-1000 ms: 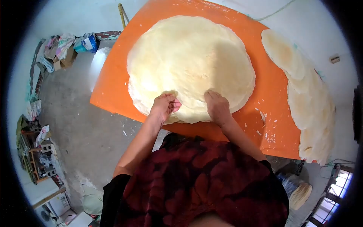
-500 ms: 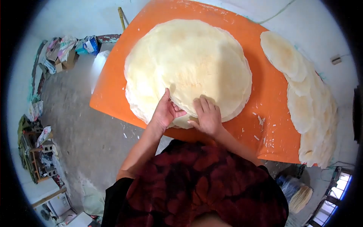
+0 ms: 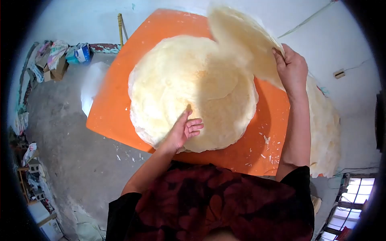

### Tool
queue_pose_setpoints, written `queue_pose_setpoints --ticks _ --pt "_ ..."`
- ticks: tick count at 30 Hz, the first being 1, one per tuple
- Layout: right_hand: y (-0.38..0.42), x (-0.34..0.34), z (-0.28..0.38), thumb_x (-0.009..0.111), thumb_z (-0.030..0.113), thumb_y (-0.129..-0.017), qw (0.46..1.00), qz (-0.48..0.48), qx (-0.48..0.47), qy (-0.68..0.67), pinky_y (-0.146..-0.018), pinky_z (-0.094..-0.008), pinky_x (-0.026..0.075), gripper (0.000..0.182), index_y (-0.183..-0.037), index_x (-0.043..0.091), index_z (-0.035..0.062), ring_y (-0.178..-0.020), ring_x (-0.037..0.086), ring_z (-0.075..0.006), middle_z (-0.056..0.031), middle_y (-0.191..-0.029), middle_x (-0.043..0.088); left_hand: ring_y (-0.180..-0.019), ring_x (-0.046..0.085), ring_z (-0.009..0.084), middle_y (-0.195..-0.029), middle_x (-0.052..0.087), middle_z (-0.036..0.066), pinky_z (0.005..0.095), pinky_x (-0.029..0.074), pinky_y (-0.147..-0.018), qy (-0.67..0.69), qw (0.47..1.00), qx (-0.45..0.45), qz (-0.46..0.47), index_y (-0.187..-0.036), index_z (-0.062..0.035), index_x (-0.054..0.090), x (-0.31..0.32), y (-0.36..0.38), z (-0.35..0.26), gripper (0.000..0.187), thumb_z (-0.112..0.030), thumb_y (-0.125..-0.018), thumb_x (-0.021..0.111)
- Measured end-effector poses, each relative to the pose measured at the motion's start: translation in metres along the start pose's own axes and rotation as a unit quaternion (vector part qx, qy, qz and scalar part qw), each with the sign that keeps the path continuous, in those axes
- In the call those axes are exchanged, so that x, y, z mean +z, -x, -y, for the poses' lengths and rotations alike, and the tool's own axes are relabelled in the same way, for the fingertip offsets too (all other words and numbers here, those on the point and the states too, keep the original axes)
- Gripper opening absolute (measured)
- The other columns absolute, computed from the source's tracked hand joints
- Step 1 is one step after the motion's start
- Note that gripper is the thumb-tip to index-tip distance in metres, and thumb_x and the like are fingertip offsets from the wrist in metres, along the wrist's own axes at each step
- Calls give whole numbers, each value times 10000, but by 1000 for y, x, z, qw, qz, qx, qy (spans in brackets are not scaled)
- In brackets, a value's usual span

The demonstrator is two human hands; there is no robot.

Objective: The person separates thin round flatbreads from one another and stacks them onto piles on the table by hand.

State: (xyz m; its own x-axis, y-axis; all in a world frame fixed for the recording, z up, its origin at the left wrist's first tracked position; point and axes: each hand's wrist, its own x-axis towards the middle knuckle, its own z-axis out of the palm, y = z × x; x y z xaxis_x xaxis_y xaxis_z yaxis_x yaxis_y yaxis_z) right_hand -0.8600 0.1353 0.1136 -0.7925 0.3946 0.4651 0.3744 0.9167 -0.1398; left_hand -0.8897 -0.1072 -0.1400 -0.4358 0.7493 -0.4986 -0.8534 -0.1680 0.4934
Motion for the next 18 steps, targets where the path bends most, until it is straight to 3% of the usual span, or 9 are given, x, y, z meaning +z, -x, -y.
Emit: queue_pose_setpoints --ticks 2,3,5,7,8,10,11,13,18 --pt "5 5 17 469 140 -784 994 -56 -72 53 -623 -370 448 195 -941 577 99 -771 572 -288 -106 -864 604 -903 559 225 -1008 552 124 339 459 -738 -28 999 18 -15 -1239 -120 332 1 2 -2 447 -397 -889 366" --pt "8 41 3 442 103 -769 974 -155 -163 33 -612 -376 449 209 -940 561 117 -762 569 -266 -73 -874 597 -885 561 215 -989 556 116 331 462 -731 -35 998 43 -40 -1216 -102 361 1 2 -5 408 -350 -893 369" --pt "14 99 12 465 83 -717 969 -156 -190 20 -557 -374 444 121 -812 533 115 -680 555 -239 -50 -693 541 -849 566 194 -952 564 99 313 469 -719 -53 989 98 -92 -1171 -65 419 3 -1 -22 334 -256 -901 375" --pt "29 166 26 453 79 -700 976 -105 -188 23 -540 -355 447 107 -775 517 122 -648 550 -223 -46 -688 534 -783 554 187 -896 552 94 300 476 -709 11 981 145 -131 -1106 -4 446 2 -7 -37 289 -186 -897 364" --pt "39 194 38 455 88 -694 985 1 -167 39 -540 -356 445 84 -747 512 123 -661 548 -220 -48 -691 535 -773 549 191 -883 547 102 299 477 -697 36 979 147 -134 -1073 5 456 -3 -14 -42 266 -168 -894 362" --pt "70 242 48 477 97 -667 967 -23 -229 -105 -571 -355 445 81 -731 526 101 -683 542 -229 -63 -689 532 -756 545 199 -858 543 119 297 478 -671 66 972 154 -165 -1014 20 468 -1 -22 -52 228 -137 -888 362" --pt "81 249 54 485 82 -652 967 30 -246 -62 -598 -352 451 121 -754 551 92 -710 550 -240 -65 -719 547 -750 545 202 -845 543 129 296 479 -657 72 966 156 -194 -988 26 469 7 -25 -55 211 -125 -885 362" --pt "91 253 57 493 65 -647 969 -66 -215 -104 -628 -367 449 145 -776 557 82 -770 553 -273 -85 -777 575 -727 547 206 -820 544 143 293 481 -626 69 959 152 -231 -945 36 467 8 -33 -61 184 -106 -879 370" --pt "75 240 51 513 84 -688 968 127 -136 -170 -630 -369 453 155 -827 577 106 -765 562 -273 -77 -797 586 -585 531 191 -737 549 139 277 464 -502 34 946 127 -297 -893 39 462 7 -45 -67 154 -106 -862 419"
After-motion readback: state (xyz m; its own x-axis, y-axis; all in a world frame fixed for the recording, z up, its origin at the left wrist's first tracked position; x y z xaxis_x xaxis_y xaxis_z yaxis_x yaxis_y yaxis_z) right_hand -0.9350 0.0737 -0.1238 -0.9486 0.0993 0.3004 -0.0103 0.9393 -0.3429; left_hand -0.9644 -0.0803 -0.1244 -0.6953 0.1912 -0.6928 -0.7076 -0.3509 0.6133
